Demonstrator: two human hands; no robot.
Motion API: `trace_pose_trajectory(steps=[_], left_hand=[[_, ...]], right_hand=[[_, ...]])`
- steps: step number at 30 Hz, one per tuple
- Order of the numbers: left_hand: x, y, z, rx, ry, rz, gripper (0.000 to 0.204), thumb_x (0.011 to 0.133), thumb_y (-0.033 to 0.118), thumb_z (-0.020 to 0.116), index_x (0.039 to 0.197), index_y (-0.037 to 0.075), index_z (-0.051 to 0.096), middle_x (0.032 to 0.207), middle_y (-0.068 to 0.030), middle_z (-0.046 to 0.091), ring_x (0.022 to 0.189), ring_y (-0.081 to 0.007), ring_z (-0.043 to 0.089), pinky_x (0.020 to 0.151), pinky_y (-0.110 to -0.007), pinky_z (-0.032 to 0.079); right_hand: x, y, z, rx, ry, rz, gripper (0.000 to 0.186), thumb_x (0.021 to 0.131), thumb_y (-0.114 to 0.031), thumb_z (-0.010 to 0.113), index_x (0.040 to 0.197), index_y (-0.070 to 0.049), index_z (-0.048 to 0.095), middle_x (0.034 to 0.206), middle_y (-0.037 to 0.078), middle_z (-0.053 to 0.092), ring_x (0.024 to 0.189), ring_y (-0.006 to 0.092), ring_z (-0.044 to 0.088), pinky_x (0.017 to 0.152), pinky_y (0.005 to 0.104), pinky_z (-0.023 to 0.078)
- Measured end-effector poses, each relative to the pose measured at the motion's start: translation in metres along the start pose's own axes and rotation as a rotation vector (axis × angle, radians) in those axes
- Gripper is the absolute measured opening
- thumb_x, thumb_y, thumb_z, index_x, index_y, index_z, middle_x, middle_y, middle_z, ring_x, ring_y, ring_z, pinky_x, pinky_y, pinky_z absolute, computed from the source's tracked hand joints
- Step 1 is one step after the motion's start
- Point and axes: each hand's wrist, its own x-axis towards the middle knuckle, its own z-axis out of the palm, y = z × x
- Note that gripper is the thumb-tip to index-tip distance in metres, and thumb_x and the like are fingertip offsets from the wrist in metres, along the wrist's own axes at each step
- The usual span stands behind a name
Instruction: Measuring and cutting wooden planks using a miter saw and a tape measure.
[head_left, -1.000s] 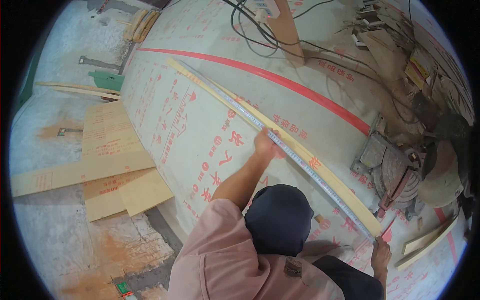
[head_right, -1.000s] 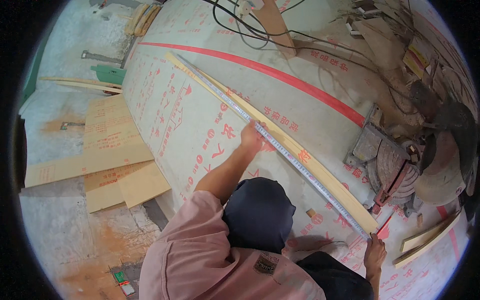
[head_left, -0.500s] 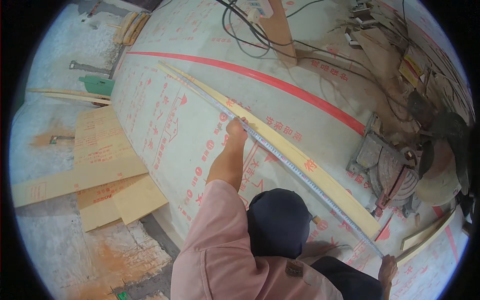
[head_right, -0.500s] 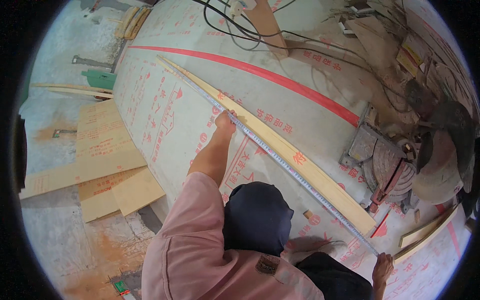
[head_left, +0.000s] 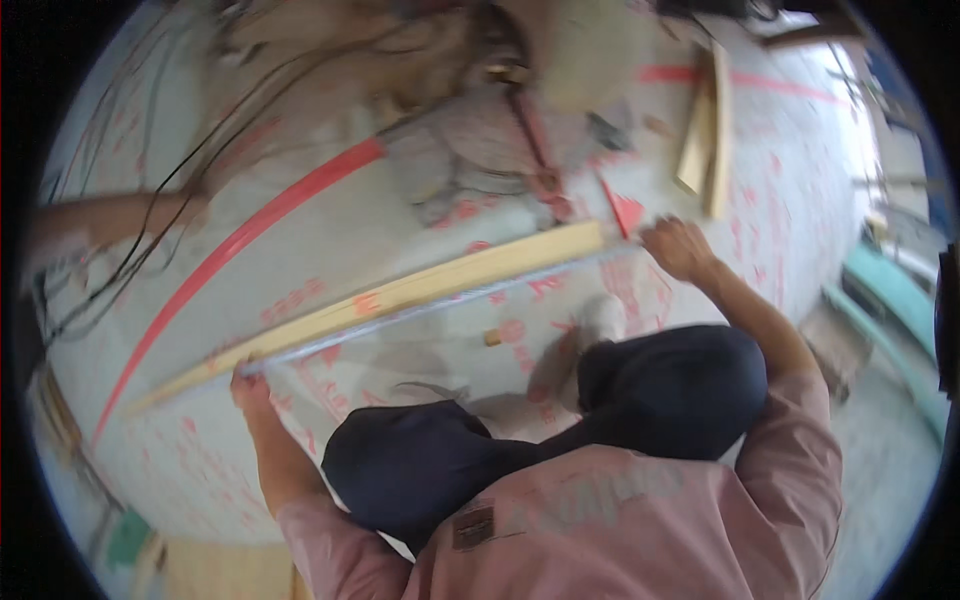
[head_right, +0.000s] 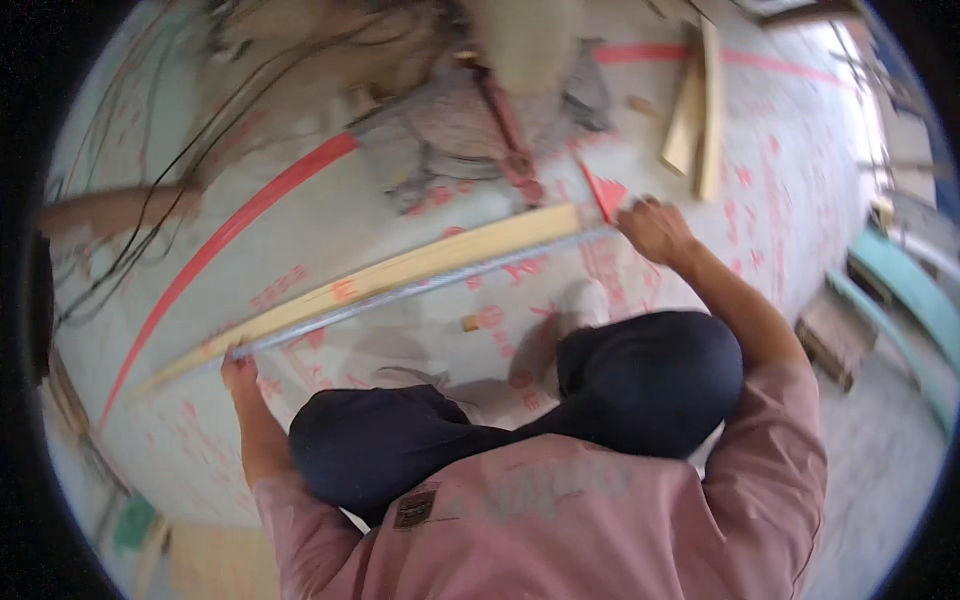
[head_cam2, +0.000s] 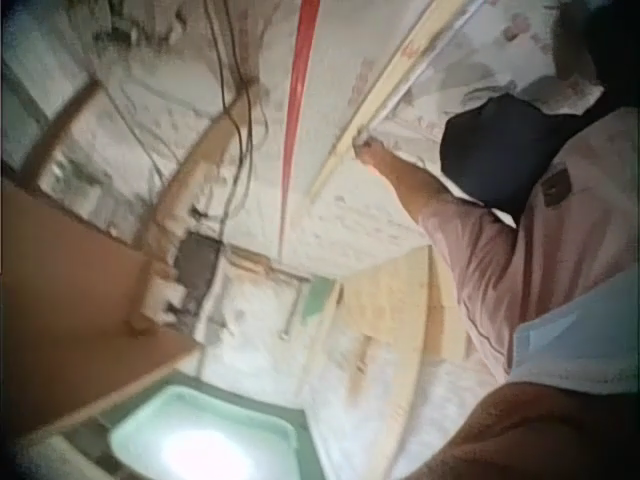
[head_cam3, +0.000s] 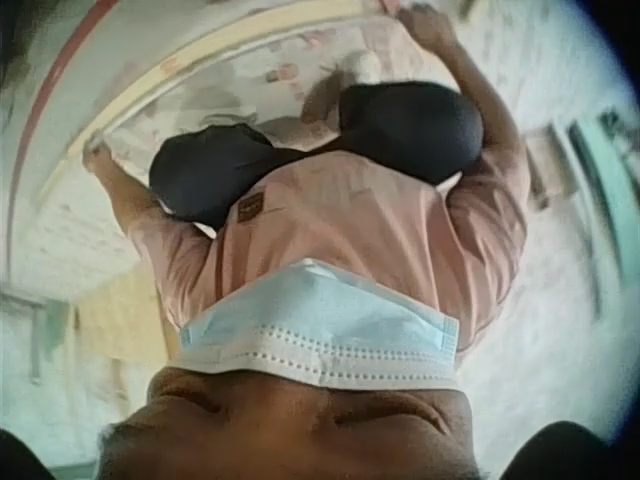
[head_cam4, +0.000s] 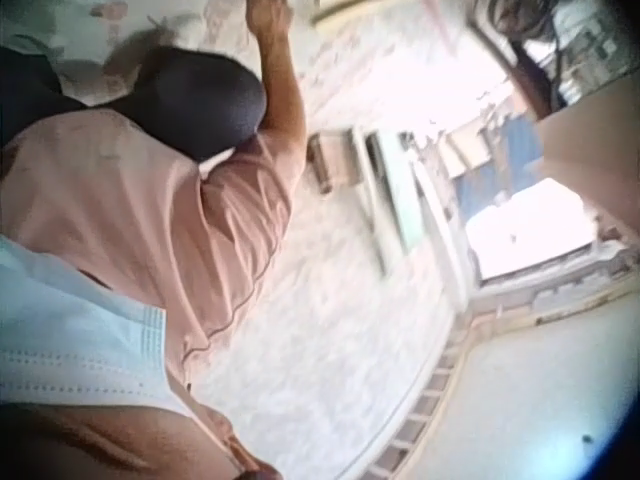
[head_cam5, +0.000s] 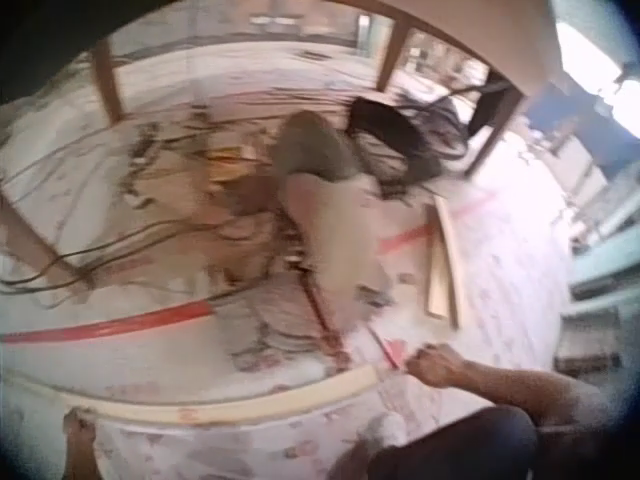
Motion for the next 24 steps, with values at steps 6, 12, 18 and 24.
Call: trace_pose_trajectory(steps=[6,12,18,24], left_hand=[[-0.059,0.026,0.041,0.160,0.028,-0.141,0.024,0.101,0.023,0.055,0.114,0.004,0.063,0.101,-0.0078,0.067,0.098,-0.0200,0.065,0.080,-0.038,0.055],[-0.148,0.015,0.089,0.556,0.086,-0.149,0.021,0.101,0.032,0.056,0.095,0.012,0.058,0.089,0.0003,0.063,0.077,-0.0125,0.057,0.069,-0.030,0.048],[-0.187,-0.016,0.127,0.928,-0.284,0.244,0.020,0.099,0.018,0.058,0.081,0.010,0.055,0.072,0.0019,0.053,0.066,-0.0082,0.050,0.061,-0.026,0.039],[-0.211,-0.044,0.173,1.407,-0.638,0.619,0.013,0.098,0.011,0.062,0.091,-0.001,0.062,0.075,0.0012,0.057,0.070,-0.0084,0.050,0.065,-0.026,0.043]], right_hand=[[0.004,0.035,0.009,0.075,0.156,-0.030,0.019,0.097,-0.026,0.052,0.099,-0.011,0.063,0.096,0.017,0.066,0.099,0.0366,0.065,0.076,0.0495,0.054],[0.018,0.034,0.027,0.082,0.230,-0.077,0.020,0.098,-0.027,0.053,0.097,-0.012,0.065,0.096,0.014,0.066,0.099,0.0345,0.066,0.075,0.0476,0.055],[0.024,0.030,0.040,0.089,0.251,-0.081,0.017,0.096,-0.026,0.056,0.100,-0.013,0.066,0.097,0.013,0.067,0.100,0.0323,0.066,0.076,0.0456,0.056],[0.026,0.031,0.053,0.085,0.286,-0.066,0.015,0.094,-0.025,0.058,0.100,-0.013,0.067,0.100,0.011,0.067,0.100,0.0306,0.066,0.077,0.0445,0.057]])
